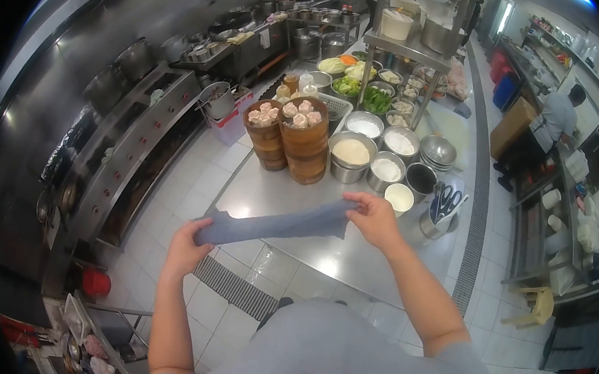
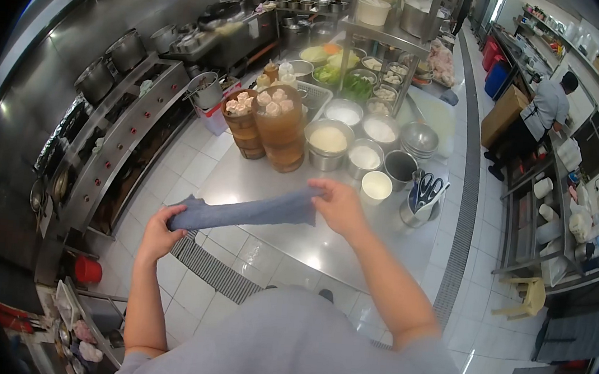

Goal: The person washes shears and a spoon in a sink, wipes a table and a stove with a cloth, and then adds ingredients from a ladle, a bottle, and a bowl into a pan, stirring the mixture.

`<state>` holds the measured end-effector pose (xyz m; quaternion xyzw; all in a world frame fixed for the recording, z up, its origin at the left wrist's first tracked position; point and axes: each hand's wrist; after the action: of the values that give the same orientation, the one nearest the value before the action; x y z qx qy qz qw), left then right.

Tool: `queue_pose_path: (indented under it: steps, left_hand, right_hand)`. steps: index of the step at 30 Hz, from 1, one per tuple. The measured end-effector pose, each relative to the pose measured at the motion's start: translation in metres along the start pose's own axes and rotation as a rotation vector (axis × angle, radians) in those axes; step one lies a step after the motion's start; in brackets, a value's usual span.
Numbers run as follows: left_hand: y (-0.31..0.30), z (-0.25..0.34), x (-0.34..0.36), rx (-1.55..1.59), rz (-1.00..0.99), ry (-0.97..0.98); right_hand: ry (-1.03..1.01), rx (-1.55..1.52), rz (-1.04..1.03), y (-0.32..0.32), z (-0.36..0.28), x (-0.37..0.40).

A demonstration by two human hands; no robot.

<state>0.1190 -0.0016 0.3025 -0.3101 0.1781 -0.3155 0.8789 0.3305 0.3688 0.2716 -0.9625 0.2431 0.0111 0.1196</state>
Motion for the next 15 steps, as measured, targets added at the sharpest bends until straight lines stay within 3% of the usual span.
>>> queue_pose_path:
  steps: [2, 5, 6, 7, 8, 9, 10, 12, 13, 15]
  left_hand:
    - [-0.003, 0.005, -0.002, -0.27, -0.107, -0.063]
    - [0.009, 0.02, -0.004, -0.425, -0.183, -0.007]
    - [0.013, 0.045, -0.006, -0.43, -0.251, 0.153]
    - [0.021, 0.061, -0.012, -0.493, -0.239, 0.47]
    - [0.028, 0.088, -0.018, -0.439, -0.392, 0.647]
    - [0.057, 0.089, -0.023, -0.291, -0.454, 0.812]
    - [0.087, 0.096, -0.015, -0.234, -0.503, 0.826]
    - [0.118, 0.119, -0.011, -0.661, -0.804, 1.297]
    - [0.126, 0.134, -0.014, -0.674, -0.786, 1.275]
    - [0.133, 0.16, -0.021, -0.668, -1.032, 0.654]
  right_hand:
    - [0.0, 0.141, 0.031, -0.001, -0.007, 0.003]
    - [-0.068, 0.323, 0.142, -0.009, -0.009, -0.001]
    - [-0.292, 0.424, 0.281, -0.018, -0.004, -0.01]
    - [-0.522, 0.51, 0.418, -0.024, 0.004, -0.024]
    - [-0.477, 0.316, 0.454, -0.028, 0.022, -0.045]
    - [-0.252, 0.314, 0.411, -0.038, 0.015, -0.056]
    - [-0.251, 0.222, 0.415, -0.044, 0.022, -0.072]
    - [-0.224, 0.304, 0.432, -0.054, 0.0, -0.079]
    - [-0.274, 0.388, 0.444, -0.055, -0.012, -0.076]
    - [-0.268, 0.388, 0.432, -0.057, -0.01, -0.064]
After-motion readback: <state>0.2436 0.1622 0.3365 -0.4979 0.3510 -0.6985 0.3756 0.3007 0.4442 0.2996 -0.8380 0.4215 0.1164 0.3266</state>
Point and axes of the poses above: each hand's wrist, its own x-axis away from the middle knuckle, its own y-axis out of the palm, z = x × y, and after that the axes turned 2 degrees about -z, right-handed
